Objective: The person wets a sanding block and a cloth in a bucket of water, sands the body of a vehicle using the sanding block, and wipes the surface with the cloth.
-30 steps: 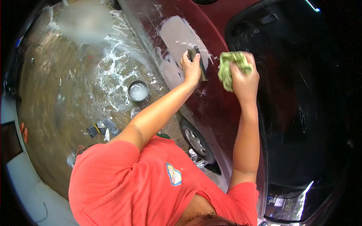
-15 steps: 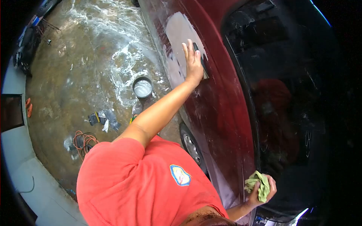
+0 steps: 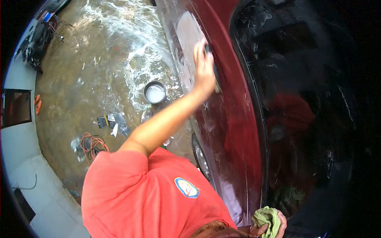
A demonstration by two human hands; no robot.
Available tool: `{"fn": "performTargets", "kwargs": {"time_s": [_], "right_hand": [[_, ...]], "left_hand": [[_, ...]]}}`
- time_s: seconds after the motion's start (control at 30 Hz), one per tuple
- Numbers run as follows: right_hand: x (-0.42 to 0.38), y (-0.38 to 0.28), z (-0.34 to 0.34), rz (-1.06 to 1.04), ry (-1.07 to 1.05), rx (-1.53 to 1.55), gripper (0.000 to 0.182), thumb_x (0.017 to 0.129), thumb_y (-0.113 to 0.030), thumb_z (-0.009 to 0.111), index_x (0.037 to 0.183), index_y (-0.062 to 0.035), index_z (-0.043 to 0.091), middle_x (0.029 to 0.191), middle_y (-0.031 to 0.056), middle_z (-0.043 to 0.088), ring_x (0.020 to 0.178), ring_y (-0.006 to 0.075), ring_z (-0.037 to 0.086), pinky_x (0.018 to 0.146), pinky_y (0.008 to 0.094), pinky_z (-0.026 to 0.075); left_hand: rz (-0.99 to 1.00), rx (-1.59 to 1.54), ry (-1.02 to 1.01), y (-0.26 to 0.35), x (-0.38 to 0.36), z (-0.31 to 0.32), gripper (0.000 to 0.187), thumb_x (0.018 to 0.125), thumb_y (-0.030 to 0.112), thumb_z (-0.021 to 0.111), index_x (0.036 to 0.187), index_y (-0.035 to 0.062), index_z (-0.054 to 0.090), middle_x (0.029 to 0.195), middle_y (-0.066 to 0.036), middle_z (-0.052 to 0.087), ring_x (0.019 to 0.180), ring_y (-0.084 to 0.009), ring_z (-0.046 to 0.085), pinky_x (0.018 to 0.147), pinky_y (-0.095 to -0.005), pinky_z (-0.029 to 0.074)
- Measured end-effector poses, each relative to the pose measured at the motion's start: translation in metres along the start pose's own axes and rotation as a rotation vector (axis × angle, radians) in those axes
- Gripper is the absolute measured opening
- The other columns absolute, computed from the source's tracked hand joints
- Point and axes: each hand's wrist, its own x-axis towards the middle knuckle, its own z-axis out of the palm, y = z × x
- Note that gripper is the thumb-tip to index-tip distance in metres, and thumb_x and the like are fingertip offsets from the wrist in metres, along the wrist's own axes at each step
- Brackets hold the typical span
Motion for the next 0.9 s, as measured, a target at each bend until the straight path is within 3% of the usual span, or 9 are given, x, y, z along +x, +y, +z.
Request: {"fn": "performTargets", "kwargs": {"time_s": [0.07, 0.2, 0.33, 0.4, 0.53, 0.6, 0.73, 0.8, 0.9], "right_hand": [[0.008, 0.045, -0.034, -0.375, -0.313, -0.211, 0.038, 0.103, -0.019, 0.059, 0.122, 0.0142, 0.058, 0.107, 0.022, 0.072, 0.097, 0.0293, 0.073, 0.087, 0.0344, 0.061], [-0.001, 0.026, -0.028, -0.1, -0.245, -0.063, 0.041, 0.101, -0.015, 0.061, 0.129, 0.014, 0.052, 0.112, 0.0232, 0.07, 0.103, 0.0297, 0.072, 0.092, 0.0346, 0.06], [0.0, 0.041, -0.035, -0.118, -0.328, -0.016, 0.049, 0.099, -0.012, 0.061, 0.137, 0.0138, 0.043, 0.117, 0.0259, 0.068, 0.104, 0.0328, 0.071, 0.092, 0.0369, 0.06], [-0.001, 0.044, -0.04, -0.069, -0.376, 0.009, 0.052, 0.098, -0.011, 0.061, 0.139, 0.0131, 0.04, 0.119, 0.0273, 0.067, 0.105, 0.0343, 0.071, 0.092, 0.0382, 0.06], [-0.003, 0.044, -0.041, 0.02, -0.388, 0.04, 0.054, 0.097, -0.008, 0.06, 0.142, 0.0113, 0.038, 0.122, 0.0286, 0.065, 0.107, 0.0352, 0.07, 0.094, 0.0392, 0.059], [-0.003, 0.039, -0.045, 0.049, -0.418, 0.042, 0.053, 0.097, -0.007, 0.06, 0.142, 0.0104, 0.038, 0.124, 0.0284, 0.065, 0.108, 0.0349, 0.07, 0.095, 0.0391, 0.059], [-0.005, 0.045, -0.042, 0.093, -0.38, 0.116, 0.054, 0.096, -0.006, 0.061, 0.142, 0.0099, 0.038, 0.125, 0.0261, 0.065, 0.11, 0.0324, 0.069, 0.097, 0.0382, 0.058], [0.007, 0.041, -0.042, 0.017, -0.424, 0.072, 0.054, 0.096, -0.006, 0.062, 0.141, 0.0102, 0.039, 0.125, 0.0259, 0.064, 0.11, 0.032, 0.069, 0.097, 0.038, 0.058], [0.016, 0.037, -0.039, -0.04, -0.471, 0.032, 0.053, 0.096, -0.007, 0.062, 0.14, 0.0106, 0.039, 0.125, 0.0261, 0.064, 0.109, 0.0319, 0.069, 0.096, 0.0381, 0.058]], "left_hand": [[-0.08, -0.026, 0.023, -0.008, 0.022, 0.003, 0.043, 0.106, 0.013, 0.045, 0.148, 0.0031, 0.044, 0.15, -0.021, 0.044, 0.143, -0.0374, 0.04, 0.121, -0.0421, 0.031], [-0.303, -0.361, -0.028, -0.05, 0.149, 0.001, 0.042, 0.108, 0.02, 0.045, 0.148, 0.0049, 0.046, 0.139, -0.02, 0.058, 0.121, -0.0282, 0.058, 0.106, -0.0387, 0.044], [-0.016, -0.051, -0.004, -0.03, 0.062, 0.003, 0.046, 0.106, 0.012, 0.043, 0.152, 0.0026, 0.04, 0.148, -0.022, 0.044, 0.143, -0.0363, 0.04, 0.121, -0.0429, 0.03], [-0.199, -0.001, -0.061, 0.006, 0.009, -0.005, 0.047, 0.11, 0.018, 0.036, 0.153, -0.0022, 0.036, 0.157, -0.02, 0.04, 0.152, -0.0316, 0.031, 0.124, -0.0398, 0.024], [-0.066, 0.083, 0.032, -0.065, 0.119, 0.002, 0.042, 0.109, 0.021, 0.043, 0.15, 0.0106, 0.045, 0.142, -0.021, 0.056, 0.13, -0.0327, 0.056, 0.112, -0.0407, 0.041], [-0.43, -0.446, 0.018, -0.057, 0.168, 0.003, 0.044, 0.109, 0.021, 0.045, 0.151, 0.0093, 0.044, 0.14, -0.02, 0.058, 0.117, -0.0286, 0.059, 0.106, -0.0411, 0.045], [0.037, 0.023, -0.05, -0.039, 0.056, 0.002, 0.048, 0.106, 0.013, 0.043, 0.152, 0.0005, 0.038, 0.153, -0.021, 0.04, 0.146, -0.0345, 0.036, 0.124, -0.0428, 0.025], [-0.122, 0.0, -0.126, 0.014, 0.001, -0.01, 0.049, 0.11, 0.018, 0.036, 0.154, -0.0018, 0.035, 0.16, -0.019, 0.037, 0.154, -0.0287, 0.028, 0.127, -0.0392, 0.018], [-0.136, -0.091, -0.007, -0.03, 0.08, 0.002, 0.04, 0.108, 0.014, 0.043, 0.146, 0.0047, 0.045, 0.148, -0.019, 0.046, 0.141, -0.0319, 0.042, 0.12, -0.0414, 0.031]]}}
